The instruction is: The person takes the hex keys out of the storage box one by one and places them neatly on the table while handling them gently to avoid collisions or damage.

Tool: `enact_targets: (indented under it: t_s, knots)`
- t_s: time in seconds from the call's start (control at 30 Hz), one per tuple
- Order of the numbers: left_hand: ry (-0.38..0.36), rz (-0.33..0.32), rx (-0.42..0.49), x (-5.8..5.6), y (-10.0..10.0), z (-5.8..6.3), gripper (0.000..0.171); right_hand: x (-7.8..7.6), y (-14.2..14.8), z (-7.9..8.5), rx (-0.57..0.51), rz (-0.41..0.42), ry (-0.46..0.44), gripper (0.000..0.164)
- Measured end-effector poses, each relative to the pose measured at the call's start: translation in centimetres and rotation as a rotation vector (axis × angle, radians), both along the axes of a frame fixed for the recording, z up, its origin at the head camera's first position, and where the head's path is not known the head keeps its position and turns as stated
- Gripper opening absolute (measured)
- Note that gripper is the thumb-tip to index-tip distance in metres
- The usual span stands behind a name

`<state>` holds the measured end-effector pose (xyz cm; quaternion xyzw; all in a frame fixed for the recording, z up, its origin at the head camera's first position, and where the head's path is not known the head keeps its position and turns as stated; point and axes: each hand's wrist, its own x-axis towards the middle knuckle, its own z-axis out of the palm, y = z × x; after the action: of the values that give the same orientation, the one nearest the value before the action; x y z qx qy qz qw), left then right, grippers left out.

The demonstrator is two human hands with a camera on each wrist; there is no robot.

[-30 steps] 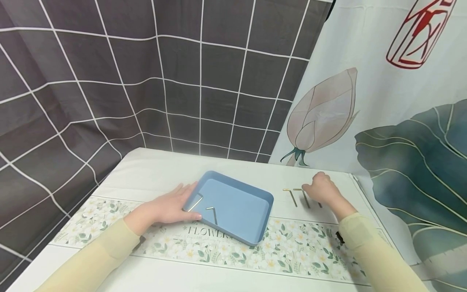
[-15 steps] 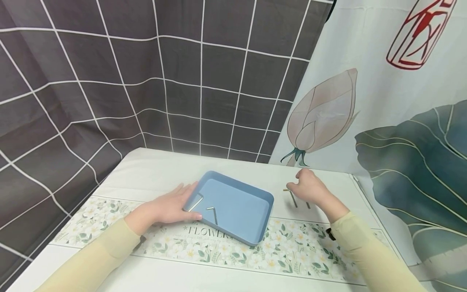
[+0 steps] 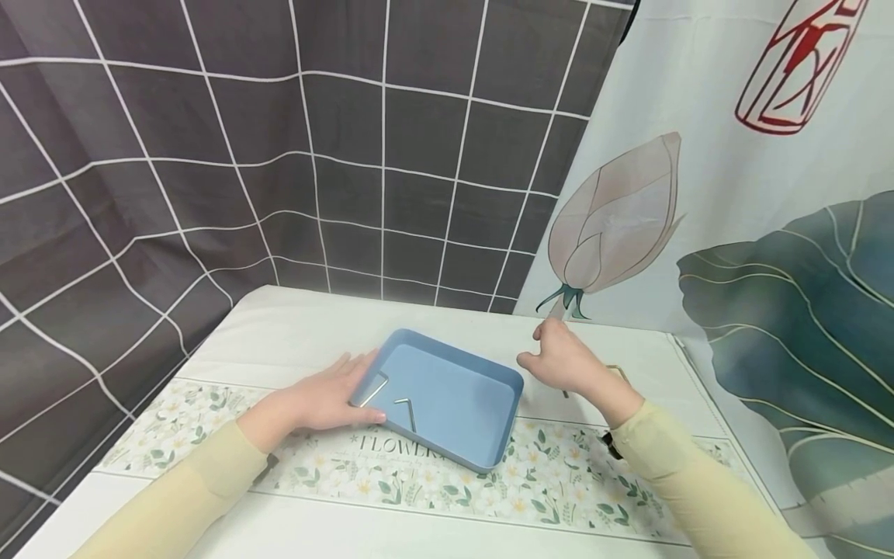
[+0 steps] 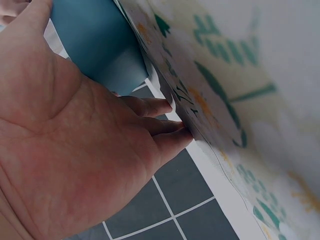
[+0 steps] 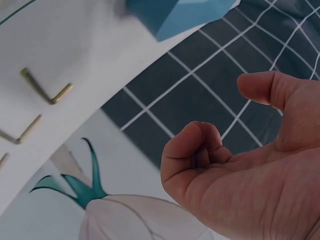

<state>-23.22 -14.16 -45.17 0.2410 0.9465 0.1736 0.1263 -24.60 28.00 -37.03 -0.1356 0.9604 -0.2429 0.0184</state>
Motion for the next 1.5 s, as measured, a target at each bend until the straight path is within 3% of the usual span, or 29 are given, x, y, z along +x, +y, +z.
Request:
enact_targets:
  t_s: [0.17, 0.57, 0.9, 1.5]
  knots:
    - [-0.003, 0.004, 0.0, 0.1, 0.0, 0.0, 0.127, 0.3, -1.3, 0.4, 0.011, 0.027, 0.013, 0.046]
    - [-0.003, 0.008, -0.009, 0.0, -0.1, -0.2, 0.127, 1.0, -4.0, 1.2, 0.03, 0.061, 0.001, 0.044]
    - [-0.004, 0.006, -0.011, 0.1, -0.1, -0.1, 0.126, 0.9, -5.4, 0.6, 0.083, 0.091, 0.008, 0.044]
    - [0.0, 0.002, -0.006, -0.1, 0.0, 0.0, 0.127, 1.0, -9.0, -0.7, 0.143, 0.127, -0.092, 0.047]
